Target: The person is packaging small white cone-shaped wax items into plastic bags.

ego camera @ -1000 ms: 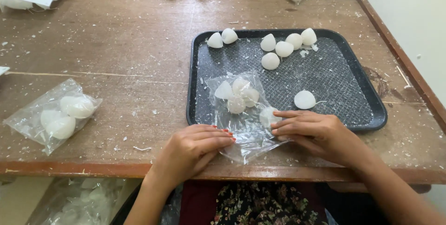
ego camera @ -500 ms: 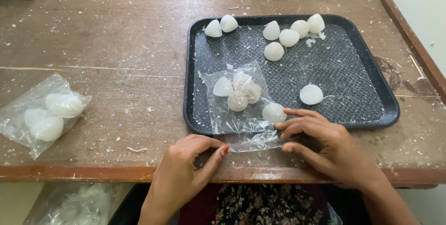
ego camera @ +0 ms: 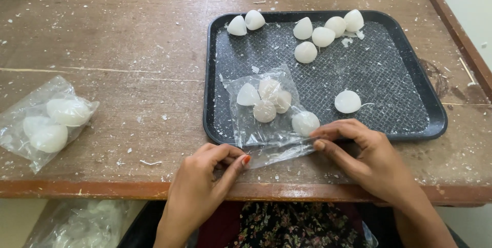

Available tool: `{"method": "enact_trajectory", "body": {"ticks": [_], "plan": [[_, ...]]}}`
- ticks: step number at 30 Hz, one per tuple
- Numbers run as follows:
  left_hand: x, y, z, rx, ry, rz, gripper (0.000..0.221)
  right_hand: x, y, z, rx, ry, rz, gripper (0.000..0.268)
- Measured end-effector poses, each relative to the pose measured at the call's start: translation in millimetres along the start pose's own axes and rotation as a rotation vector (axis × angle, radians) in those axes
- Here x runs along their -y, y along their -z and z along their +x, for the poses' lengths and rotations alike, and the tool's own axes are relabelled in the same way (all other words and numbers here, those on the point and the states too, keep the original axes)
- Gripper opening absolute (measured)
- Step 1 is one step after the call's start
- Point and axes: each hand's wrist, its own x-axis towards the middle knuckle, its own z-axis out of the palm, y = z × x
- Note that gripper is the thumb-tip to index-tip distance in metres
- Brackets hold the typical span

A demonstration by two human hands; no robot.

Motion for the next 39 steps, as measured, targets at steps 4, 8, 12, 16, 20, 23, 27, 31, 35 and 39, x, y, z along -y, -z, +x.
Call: {"method": "enact_trajectory", "body": {"ticks": [4,8,12,16,20,23,27,31,35,39], "plan": [[7.0,-7.1,4.8,0.056,0.102,0.057,0.019,4.3,-4.3,4.9,0.000,-0.191,0.012,0.037],[-8.3,-3.6,8.1,0.011,0.274,0.003,0.040,7.6,-8.4,6.8,-0.068,-0.243,-0.069,0.044],[-1.2,-9.5,9.7,-0.031,0.224,0.083,0.039,24.0,-13.7,10.2,-0.109,-0.347,-0.158,0.041],[-6.1,-9.2,8.7,-0.052,0.222,0.098,0.036,25.5,-19.6,10.0,-0.147,-0.293,-0.180,0.035],[-8.9,-8.8,5.8,-0.099,0.182,0.071,0.032,27.1,-24.1,3.7,-0.254,-0.235,-0.210,0.037],[-12.9,-6.6,5.0,-0.097,0.183,0.113,0.031,16.5,-26.2,-1.9,-0.353,-0.096,-0.263,0.039],[-5.9,-9.7,7.3,-0.090,0.218,0.073,0.027,7.9,-27.6,-7.7,-0.375,0.045,-0.227,0.025],[12.4,-17.4,-0.2,-0.250,0.166,0.089,0.028,-1.6,-25.0,-16.4,-0.346,0.231,-0.260,0.022],[24.3,-20.0,-11.5,-0.430,-0.298,0.037,0.042,11.5,-15.5,-16.9,-0.274,0.472,-0.382,0.041],[4.4,-31.1,-14.8,-0.321,-0.753,0.374,0.052,14.2,-13.6,-4.7,-0.196,0.615,-0.545,0.041]]}}
